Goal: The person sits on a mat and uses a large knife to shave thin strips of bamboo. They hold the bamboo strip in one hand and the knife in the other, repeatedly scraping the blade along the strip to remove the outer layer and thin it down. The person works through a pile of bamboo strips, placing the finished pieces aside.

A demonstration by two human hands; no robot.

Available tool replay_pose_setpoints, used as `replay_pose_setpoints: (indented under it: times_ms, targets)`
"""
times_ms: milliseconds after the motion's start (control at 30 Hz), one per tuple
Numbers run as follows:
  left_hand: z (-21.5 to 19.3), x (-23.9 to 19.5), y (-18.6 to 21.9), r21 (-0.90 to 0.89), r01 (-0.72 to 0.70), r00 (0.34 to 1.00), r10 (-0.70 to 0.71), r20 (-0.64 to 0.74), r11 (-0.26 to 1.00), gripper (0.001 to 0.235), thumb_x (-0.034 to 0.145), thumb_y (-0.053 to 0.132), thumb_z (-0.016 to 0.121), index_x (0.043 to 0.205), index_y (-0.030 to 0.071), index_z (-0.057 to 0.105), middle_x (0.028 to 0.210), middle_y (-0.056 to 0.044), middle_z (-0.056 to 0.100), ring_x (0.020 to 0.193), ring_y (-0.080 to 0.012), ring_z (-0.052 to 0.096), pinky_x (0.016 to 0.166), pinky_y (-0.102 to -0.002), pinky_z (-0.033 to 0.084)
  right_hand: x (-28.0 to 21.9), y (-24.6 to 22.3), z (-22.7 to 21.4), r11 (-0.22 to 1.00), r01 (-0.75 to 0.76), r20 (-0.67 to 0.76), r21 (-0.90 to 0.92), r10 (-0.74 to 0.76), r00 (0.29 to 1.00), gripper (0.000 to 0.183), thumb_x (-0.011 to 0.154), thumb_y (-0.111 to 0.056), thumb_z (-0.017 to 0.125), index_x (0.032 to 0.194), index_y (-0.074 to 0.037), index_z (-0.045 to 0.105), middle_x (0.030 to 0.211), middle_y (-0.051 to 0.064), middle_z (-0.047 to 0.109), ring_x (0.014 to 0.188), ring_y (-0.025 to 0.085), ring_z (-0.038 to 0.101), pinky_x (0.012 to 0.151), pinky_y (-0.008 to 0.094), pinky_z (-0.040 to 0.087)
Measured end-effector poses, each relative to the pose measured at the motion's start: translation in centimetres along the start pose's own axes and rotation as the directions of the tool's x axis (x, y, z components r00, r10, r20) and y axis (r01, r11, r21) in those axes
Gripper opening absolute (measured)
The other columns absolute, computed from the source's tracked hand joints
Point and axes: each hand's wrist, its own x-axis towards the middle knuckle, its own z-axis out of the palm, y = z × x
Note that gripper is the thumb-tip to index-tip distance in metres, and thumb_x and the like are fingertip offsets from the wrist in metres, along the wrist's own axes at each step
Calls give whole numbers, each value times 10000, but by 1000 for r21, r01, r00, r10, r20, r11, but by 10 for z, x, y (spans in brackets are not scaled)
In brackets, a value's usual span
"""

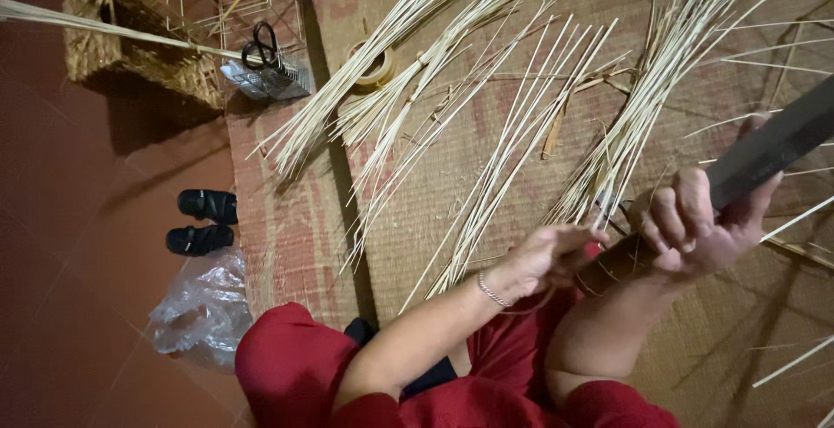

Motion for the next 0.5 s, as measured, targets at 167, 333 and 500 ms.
replay_pose_setpoints:
  times_ms: [167, 333, 500]
  targets:
    - [0, -17, 70, 235, 150, 925, -52, -377, 960, 297, 1078, 189, 583, 1295, -7, 629, 717, 22, 519, 537, -32, 455, 408, -162, 359, -12, -9, -14, 995, 85, -159, -55, -92, 983, 587, 1113, -530, 233, 1573, -195, 373, 603, 46, 459, 429, 128, 414, 388, 307, 447]
    - [-6, -60, 134, 378, 143, 849, 84, -522, 915, 299, 1065, 192, 560, 1304, 37, 652, 702, 63, 507, 549, 4, 427, 428, -142, 318, -35, -27, -65, 928, 26, -325, -373, -157, 933, 651, 1160, -641, 280, 882, -94, 498, 653, 21, 418, 492, 142, 384, 457, 265, 357]
    - [-22, -99, 175, 885, 72, 888, 374, -267, 461, 244, 1073, 99, 642, 1288, 23, 728, 1070, 1, 743, 825, -11, 600, 674, -181, 487, -20, -2, -75, 652, 97, -287, -752, -456, 842, 631, 1176, -556, 367, 796, -68, 494, 634, 66, 444, 482, 180, 428, 439, 318, 382]
